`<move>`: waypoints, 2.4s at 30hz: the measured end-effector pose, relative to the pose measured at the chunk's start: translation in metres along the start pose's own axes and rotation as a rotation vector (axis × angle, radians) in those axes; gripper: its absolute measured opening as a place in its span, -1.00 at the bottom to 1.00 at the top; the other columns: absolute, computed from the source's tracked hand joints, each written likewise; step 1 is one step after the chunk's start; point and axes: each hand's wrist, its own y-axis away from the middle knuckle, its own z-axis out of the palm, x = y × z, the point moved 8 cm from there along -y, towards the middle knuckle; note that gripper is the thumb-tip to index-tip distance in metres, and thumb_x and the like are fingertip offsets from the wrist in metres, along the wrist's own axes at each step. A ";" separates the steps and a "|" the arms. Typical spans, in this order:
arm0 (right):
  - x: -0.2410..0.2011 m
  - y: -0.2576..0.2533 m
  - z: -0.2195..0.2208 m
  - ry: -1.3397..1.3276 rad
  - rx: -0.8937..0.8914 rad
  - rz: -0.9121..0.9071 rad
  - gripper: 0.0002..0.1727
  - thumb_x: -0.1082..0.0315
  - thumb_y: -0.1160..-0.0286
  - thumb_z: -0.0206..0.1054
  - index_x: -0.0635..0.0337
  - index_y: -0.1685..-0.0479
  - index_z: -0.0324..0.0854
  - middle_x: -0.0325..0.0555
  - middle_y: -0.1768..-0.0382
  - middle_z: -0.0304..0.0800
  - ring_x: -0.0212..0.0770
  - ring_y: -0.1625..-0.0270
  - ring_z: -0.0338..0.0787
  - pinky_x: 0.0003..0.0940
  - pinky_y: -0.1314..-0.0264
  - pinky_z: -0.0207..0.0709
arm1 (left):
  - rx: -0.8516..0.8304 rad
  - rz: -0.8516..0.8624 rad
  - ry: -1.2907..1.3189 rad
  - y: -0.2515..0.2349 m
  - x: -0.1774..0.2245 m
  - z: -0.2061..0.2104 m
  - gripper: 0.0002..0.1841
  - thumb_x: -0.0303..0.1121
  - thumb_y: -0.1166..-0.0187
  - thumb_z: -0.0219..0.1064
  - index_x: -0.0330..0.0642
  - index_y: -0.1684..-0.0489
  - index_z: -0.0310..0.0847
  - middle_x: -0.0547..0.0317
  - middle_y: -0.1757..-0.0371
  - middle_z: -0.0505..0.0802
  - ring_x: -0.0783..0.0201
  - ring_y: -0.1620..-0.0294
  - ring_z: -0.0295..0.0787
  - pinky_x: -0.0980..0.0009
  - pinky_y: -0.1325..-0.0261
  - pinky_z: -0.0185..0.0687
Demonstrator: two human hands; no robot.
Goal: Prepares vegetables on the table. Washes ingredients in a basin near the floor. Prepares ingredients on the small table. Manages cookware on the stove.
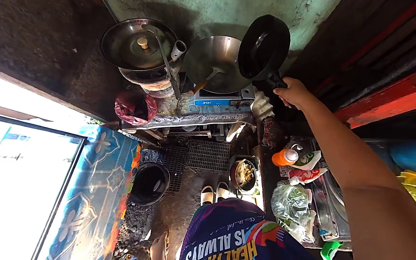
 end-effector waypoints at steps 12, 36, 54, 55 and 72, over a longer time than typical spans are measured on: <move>-0.005 0.000 0.002 0.125 0.031 -0.035 -0.53 0.26 -0.78 0.25 0.27 -0.55 0.39 0.13 0.33 0.57 -0.13 0.56 0.52 -0.20 0.46 0.51 | -0.015 0.018 -0.039 -0.016 0.003 -0.003 -0.59 -0.23 -0.76 0.28 -0.48 -0.29 0.57 -0.35 -0.06 0.75 -0.01 0.09 0.67 0.03 -0.07 0.59; -0.018 0.005 0.004 0.199 0.071 -0.015 -0.56 0.28 -0.79 0.24 0.29 -0.53 0.41 0.29 0.18 0.64 -0.01 0.46 0.63 -0.07 0.32 0.59 | -0.010 -0.018 -0.031 -0.014 0.008 -0.010 -0.59 -0.24 -0.78 0.26 -0.47 -0.32 0.55 -0.34 -0.07 0.75 0.01 0.08 0.66 0.05 -0.07 0.58; -0.021 0.011 0.005 0.197 0.087 -0.002 -0.58 0.28 -0.80 0.22 0.28 -0.51 0.41 0.25 0.23 0.63 -0.05 0.49 0.60 -0.12 0.37 0.57 | -0.024 0.012 -0.019 -0.025 0.010 -0.009 -0.60 -0.24 -0.76 0.28 -0.46 -0.29 0.57 -0.33 -0.05 0.76 0.00 0.07 0.68 0.05 -0.06 0.60; -0.021 0.011 0.005 0.199 0.088 -0.002 -0.58 0.28 -0.80 0.22 0.28 -0.51 0.41 0.24 0.23 0.63 -0.05 0.50 0.60 -0.13 0.38 0.57 | -0.026 0.009 -0.023 -0.025 0.010 -0.009 -0.60 -0.23 -0.76 0.28 -0.45 -0.29 0.56 -0.30 -0.04 0.75 0.03 0.10 0.67 0.07 -0.03 0.60; -0.011 0.056 0.021 -0.784 0.006 0.111 -0.95 0.30 -0.82 0.12 0.00 -0.06 0.36 -0.41 0.62 0.31 -0.54 0.75 0.27 -0.67 0.73 0.21 | -0.094 0.082 -0.073 -0.031 0.025 -0.008 -0.59 -0.22 -0.76 0.29 -0.46 -0.28 0.59 -0.32 -0.03 0.76 0.00 0.08 0.64 0.03 -0.06 0.56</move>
